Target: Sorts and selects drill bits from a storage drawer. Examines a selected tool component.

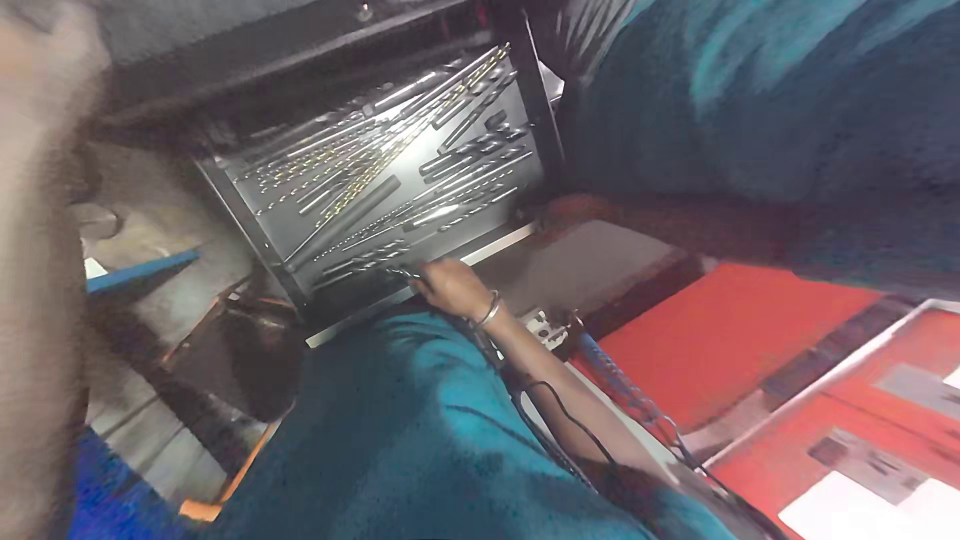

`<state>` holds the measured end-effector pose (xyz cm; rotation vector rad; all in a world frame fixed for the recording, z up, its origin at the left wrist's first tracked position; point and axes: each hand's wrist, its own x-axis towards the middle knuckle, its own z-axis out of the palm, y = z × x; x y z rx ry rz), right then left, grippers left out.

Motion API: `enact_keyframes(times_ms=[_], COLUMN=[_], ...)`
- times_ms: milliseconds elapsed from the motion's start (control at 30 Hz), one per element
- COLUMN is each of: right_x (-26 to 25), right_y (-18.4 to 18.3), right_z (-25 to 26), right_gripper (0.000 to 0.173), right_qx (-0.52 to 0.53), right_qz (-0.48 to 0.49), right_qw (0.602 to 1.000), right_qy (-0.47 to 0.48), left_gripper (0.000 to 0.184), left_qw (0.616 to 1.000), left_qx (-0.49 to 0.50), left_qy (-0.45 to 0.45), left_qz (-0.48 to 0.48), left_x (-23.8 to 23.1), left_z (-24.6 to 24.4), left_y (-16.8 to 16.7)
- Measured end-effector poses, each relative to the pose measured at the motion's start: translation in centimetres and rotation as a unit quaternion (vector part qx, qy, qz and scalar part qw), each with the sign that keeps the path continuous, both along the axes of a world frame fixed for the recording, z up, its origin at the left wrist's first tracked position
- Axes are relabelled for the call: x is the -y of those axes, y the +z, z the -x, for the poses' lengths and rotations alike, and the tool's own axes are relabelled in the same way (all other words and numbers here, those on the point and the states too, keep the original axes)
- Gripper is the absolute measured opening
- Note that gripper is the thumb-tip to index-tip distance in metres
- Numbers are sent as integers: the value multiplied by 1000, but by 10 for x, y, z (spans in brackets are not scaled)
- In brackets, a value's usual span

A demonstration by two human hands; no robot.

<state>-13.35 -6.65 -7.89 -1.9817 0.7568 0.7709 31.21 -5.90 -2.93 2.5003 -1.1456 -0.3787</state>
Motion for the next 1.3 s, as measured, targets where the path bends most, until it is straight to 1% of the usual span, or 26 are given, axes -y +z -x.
enact_keyframes(times_ms=[100, 233, 367, 500, 567, 667, 733, 800, 900, 967, 1033, 1100, 1133, 1200, 1233, 1300], right_x=[1, 3, 4, 6, 9, 17, 24, 34, 53, 67, 77, 77, 73, 63, 59, 56], right_y=[-3, -3, -1, -2, -4, -7, -12, -18, -27, -38, -53, -60, -57, -45, -46, -54], right_z=[-1, -2, -3, -6, -9, -22, -35, -50, -83, -105, -120, -124, -121, -104, -97, -92], right_gripper=[37, 38, 37, 37, 37, 38, 34, 30, 37, 42, 44, 47, 51, 55, 54, 52], right_qx=[0, -19, -8, -8, 7, 44, 79, 122, 176, 167, 127, 90, 75, 97, 113, 112], right_qz=[-1, -15, -10, -10, -7, 6, 34, 85, 163, 191, 204, 218, 222, 222, 228, 238], right_qw=[1000, 1000, 1000, 1000, 1000, 999, 996, 989, 971, 967, 971, 972, 972, 970, 967, 964], right_qy=[8, 13, 7, 14, 18, 18, 5, -6, -15, -13, -2, 18, 26, 15, 18, 46], left_gripper=[57, 54, 53, 52, 52, 48, 45, 43, 45, 47, 47, 45, 44, 42, 43, 44], left_qw=[1000, 999, 994, 989, 986, 982, 982, 982, 983, 986, 988, 984, 983, 981, 981, 979], left_qx=[5, 52, 91, 136, 156, 176, 173, 169, 171, 158, 150, 167, 173, 179, 180, 191], left_qy=[8, -14, -47, -54, -53, -59, -64, -61, -49, -39, -35, -44, -49, -49, -48, -43], left_qz=[4, -4, 32, 32, 24, 41, 47, 55, 49, 27, 18, 35, 45, 46, 46, 49], left_x=[-2, 1, 0, -1, 0, 0, 1, 0, 0, 2, 3, 2, 1, -1, -1, 1], left_z=[-3, 5, -2, -2, 3, 4, 5, 7, 6, 8, 10, 6, 6, 5, 5, 5], left_y=[-2, 10, 6, 8, 13, 13, 14, 14, 14, 16, 17, 15, 14, 13, 12, 10])
